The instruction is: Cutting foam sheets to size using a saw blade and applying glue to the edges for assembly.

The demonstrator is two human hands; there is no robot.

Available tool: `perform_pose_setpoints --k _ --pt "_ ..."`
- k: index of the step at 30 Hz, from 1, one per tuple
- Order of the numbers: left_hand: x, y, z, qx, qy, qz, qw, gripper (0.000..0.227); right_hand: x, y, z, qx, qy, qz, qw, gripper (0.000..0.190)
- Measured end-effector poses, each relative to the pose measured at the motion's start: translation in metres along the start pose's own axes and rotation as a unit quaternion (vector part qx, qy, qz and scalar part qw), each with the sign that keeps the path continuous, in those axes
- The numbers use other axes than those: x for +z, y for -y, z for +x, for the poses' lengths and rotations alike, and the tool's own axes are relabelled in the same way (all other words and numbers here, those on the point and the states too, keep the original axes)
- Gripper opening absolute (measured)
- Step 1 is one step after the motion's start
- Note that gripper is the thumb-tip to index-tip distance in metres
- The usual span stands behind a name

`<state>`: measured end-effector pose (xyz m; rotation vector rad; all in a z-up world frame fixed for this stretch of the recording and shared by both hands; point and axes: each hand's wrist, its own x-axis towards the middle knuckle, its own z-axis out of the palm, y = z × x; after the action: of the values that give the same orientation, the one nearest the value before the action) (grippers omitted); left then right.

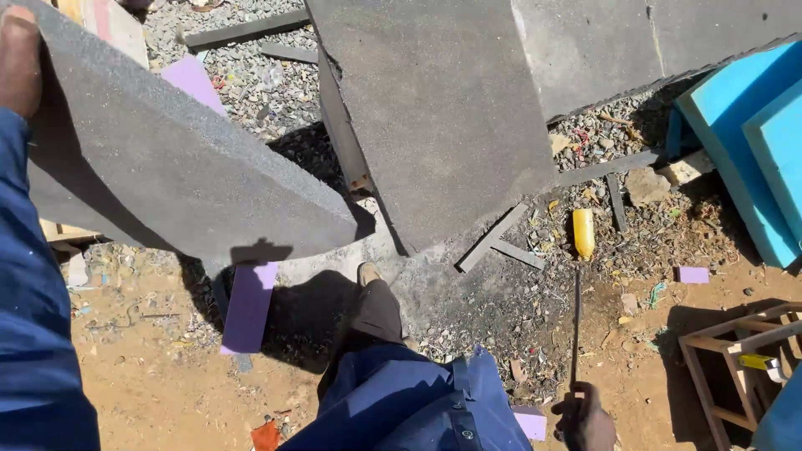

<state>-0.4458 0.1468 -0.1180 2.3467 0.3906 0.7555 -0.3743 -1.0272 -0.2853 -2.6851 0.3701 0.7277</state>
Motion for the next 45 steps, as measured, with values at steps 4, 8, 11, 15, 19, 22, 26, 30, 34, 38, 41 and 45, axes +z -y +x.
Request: perform_pose_setpoints --k 4,8,11,15,19,22,26,30,34,38,41,45 --pt "0.033 -0.07 -0.017 0.095 -0.08 0.401 0.908 0.032 -0.048 0.09 0.016 0.018 -0.122 0.315 0.941 0.032" --pt "0.189 -0.208 0.019 -0.151 0.039 0.313 0.937 0.089 -0.076 0.211 0.044 -0.101 -0.162 0.443 0.876 0.018" --pt "0.284 -0.266 0.017 -0.152 0.026 0.106 0.982 0.098 -0.062 0.295 0.077 -0.201 -0.194 0.373 0.885 0.01" --pt "0.397 -0.302 0.003 -0.251 -0.001 -0.145 0.957 0.127 -0.052 0.436 0.07 -0.185 -0.167 0.393 0.885 0.056" --pt "0.401 -0.34 0.005 -0.281 -0.053 -0.174 0.942 0.122 -0.031 0.466 0.091 -0.098 -0.149 0.494 0.851 0.072" --pt "0.4 -0.335 0.002 -0.277 -0.057 -0.175 0.943 0.124 -0.037 0.468 0.093 -0.057 -0.173 0.442 0.878 0.073" --pt "0.391 -0.353 0.005 -0.292 -0.045 -0.158 0.942 0.124 -0.067 0.467 0.082 -0.097 -0.257 0.33 0.903 0.083" --pt "0.403 -0.347 0.003 -0.294 -0.062 -0.127 0.945 0.125 -0.122 0.498 0.088 -0.272 -0.343 0.236 0.867 0.056" --pt "0.397 -0.358 0.006 -0.308 -0.066 -0.14 0.939 0.123 -0.137 0.609 0.119 -0.37 -0.29 0.171 0.866 0.021" --pt "0.382 -0.372 0.012 -0.33 -0.051 -0.145 0.931 0.122 -0.089 0.661 0.175 -0.456 -0.312 0.055 0.831 0.018" --pt "0.38 -0.366 0.015 -0.328 -0.045 -0.16 0.93 0.126 -0.089 0.664 0.185 -0.438 -0.314 0.062 0.84 0.023" --pt "0.362 -0.331 0.069 -0.291 -0.117 -0.194 0.93 0.118 -0.091 0.649 0.194 -0.426 -0.294 0.068 0.853 0.024"
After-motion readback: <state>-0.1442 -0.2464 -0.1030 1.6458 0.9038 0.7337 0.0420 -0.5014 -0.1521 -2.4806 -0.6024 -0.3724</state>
